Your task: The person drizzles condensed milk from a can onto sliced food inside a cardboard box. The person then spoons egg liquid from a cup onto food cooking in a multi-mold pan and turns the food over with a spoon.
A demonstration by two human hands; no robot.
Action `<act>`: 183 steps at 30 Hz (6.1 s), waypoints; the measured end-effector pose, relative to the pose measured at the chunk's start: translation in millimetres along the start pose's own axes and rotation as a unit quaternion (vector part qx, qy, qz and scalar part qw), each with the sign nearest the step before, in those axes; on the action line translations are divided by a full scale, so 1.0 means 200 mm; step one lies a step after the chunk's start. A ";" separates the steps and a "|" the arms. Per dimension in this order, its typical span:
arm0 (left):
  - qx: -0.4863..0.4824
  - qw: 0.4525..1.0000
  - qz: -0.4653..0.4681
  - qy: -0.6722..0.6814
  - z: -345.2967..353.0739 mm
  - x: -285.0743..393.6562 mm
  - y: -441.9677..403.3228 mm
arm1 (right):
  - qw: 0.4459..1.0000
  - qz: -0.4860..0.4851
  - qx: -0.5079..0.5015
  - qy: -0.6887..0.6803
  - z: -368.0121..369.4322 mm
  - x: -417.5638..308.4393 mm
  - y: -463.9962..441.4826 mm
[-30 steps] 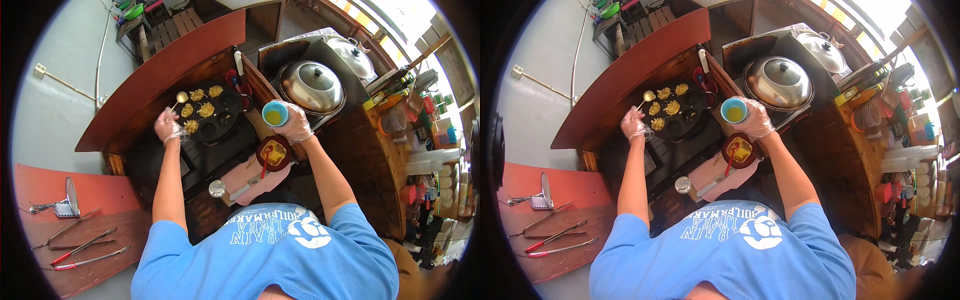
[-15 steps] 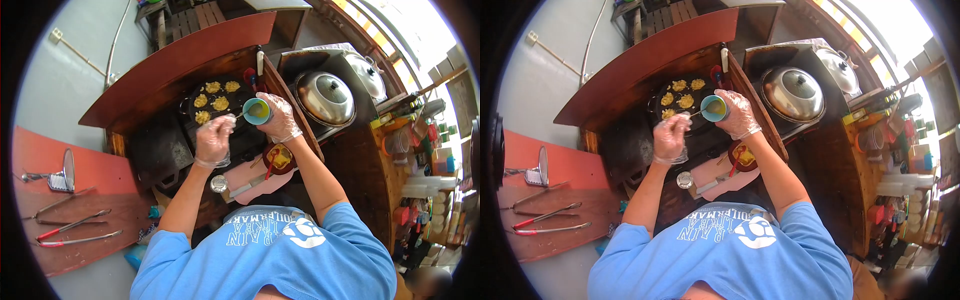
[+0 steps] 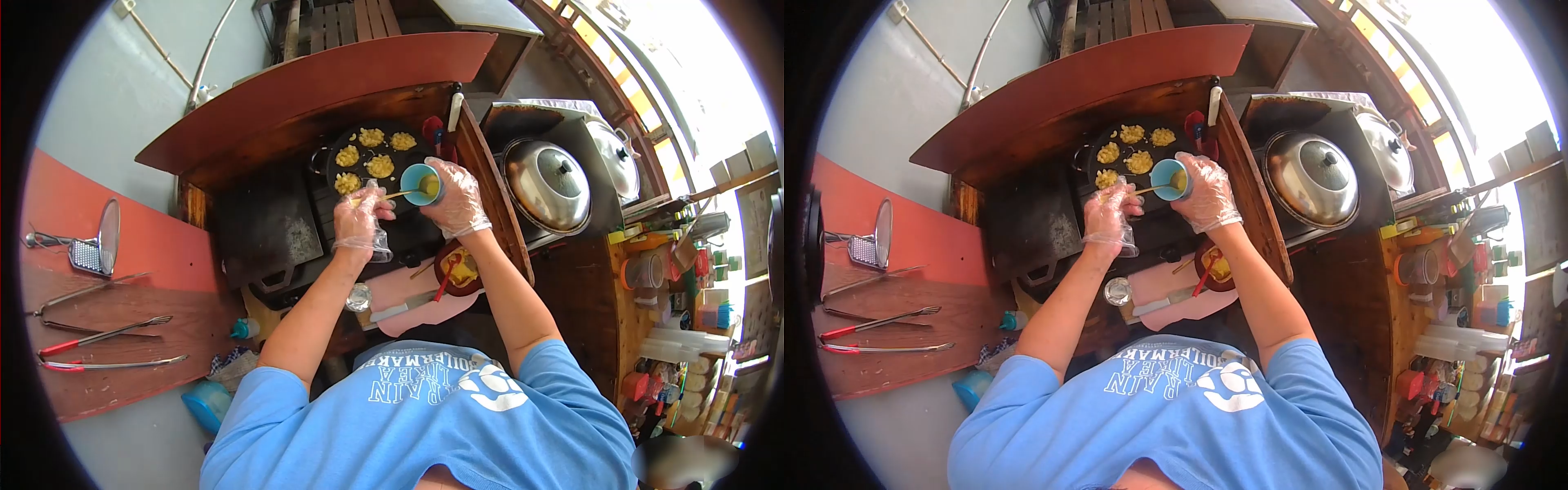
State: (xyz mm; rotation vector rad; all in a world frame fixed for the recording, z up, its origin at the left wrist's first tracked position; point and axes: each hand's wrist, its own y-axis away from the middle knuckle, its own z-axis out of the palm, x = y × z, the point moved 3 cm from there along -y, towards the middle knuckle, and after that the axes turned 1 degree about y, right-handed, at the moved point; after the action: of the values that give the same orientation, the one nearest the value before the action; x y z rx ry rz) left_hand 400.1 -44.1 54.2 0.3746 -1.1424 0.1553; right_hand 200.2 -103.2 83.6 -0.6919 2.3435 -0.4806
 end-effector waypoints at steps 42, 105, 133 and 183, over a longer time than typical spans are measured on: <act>0.002 0.644 0.587 -0.491 -0.11 0.18 -0.73 | 0.930 0.292 0.020 -0.222 -0.24 -0.11 0.64; 0.128 0.783 0.140 -0.592 0.03 0.17 1.34 | 0.970 -0.130 -0.128 -0.158 -0.57 0.08 0.78; 0.095 0.731 0.115 -0.666 -0.68 0.06 0.92 | 0.990 0.115 0.037 -0.077 -0.52 0.28 0.81; 0.160 0.727 0.095 -0.661 -0.53 -0.05 1.21 | 0.986 0.134 0.026 -0.091 -0.46 0.41 0.78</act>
State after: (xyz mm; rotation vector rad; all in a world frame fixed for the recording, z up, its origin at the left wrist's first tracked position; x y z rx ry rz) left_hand 411.8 219.1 56.9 0.7152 -2.6128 0.2796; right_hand 29.4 -13.3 35.0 -0.3701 2.2000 -0.3425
